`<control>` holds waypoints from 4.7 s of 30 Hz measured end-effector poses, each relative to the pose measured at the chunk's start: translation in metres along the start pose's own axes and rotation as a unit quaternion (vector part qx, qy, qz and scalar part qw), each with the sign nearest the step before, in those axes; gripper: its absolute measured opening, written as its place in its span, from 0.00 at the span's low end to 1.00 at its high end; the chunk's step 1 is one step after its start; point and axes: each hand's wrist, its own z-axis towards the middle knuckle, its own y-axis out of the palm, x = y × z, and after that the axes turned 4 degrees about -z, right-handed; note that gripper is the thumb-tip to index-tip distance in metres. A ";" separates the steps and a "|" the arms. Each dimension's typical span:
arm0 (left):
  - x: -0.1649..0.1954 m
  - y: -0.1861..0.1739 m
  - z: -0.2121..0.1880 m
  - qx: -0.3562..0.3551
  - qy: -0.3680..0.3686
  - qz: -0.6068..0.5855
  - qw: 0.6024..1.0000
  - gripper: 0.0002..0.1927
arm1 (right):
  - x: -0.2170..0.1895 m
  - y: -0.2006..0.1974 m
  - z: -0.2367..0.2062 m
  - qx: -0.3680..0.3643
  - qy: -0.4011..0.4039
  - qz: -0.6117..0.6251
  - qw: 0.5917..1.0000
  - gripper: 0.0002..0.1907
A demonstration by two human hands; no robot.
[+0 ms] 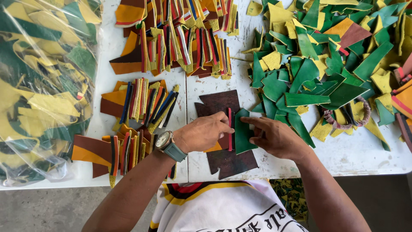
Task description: The person repeatedly picks small colored foam pieces from piles on a white table, aligns them on a dark template, and stacks the assembled units. The person handles green, yellow, red, and brown pieces by hand, occasionally shifting piles to access more pieces.
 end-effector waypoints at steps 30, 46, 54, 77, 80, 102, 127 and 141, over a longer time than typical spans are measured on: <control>0.006 0.021 -0.016 0.111 0.020 -0.015 0.993 0.26 | -0.036 0.030 -0.042 0.046 -0.024 -0.279 0.959 0.52; 0.005 0.042 -0.009 0.306 0.039 -0.380 0.872 0.13 | 0.004 0.040 -0.046 0.325 -0.129 0.119 0.929 0.24; 0.030 0.053 -0.002 0.318 0.205 -0.640 0.669 0.12 | -0.019 0.054 -0.045 0.340 -0.228 0.307 0.859 0.17; 0.036 0.055 -0.006 0.409 0.216 -0.617 0.637 0.09 | -0.038 0.049 -0.048 0.187 -0.170 0.473 0.844 0.27; 0.050 0.057 -0.005 0.452 0.204 -0.611 0.617 0.12 | -0.045 0.054 -0.049 0.251 -0.072 0.364 0.894 0.27; 0.042 0.024 -0.121 0.483 0.031 -0.021 0.875 0.09 | -0.098 0.092 -0.073 -0.086 -0.207 0.376 0.899 0.42; -0.099 -0.010 -0.264 0.523 0.106 -0.489 0.690 0.15 | -0.189 0.135 0.011 0.047 -0.430 -0.166 0.886 0.43; -0.095 0.000 -0.253 0.534 -0.068 -0.588 0.603 0.12 | -0.162 0.157 0.022 0.073 -0.436 -0.208 0.873 0.44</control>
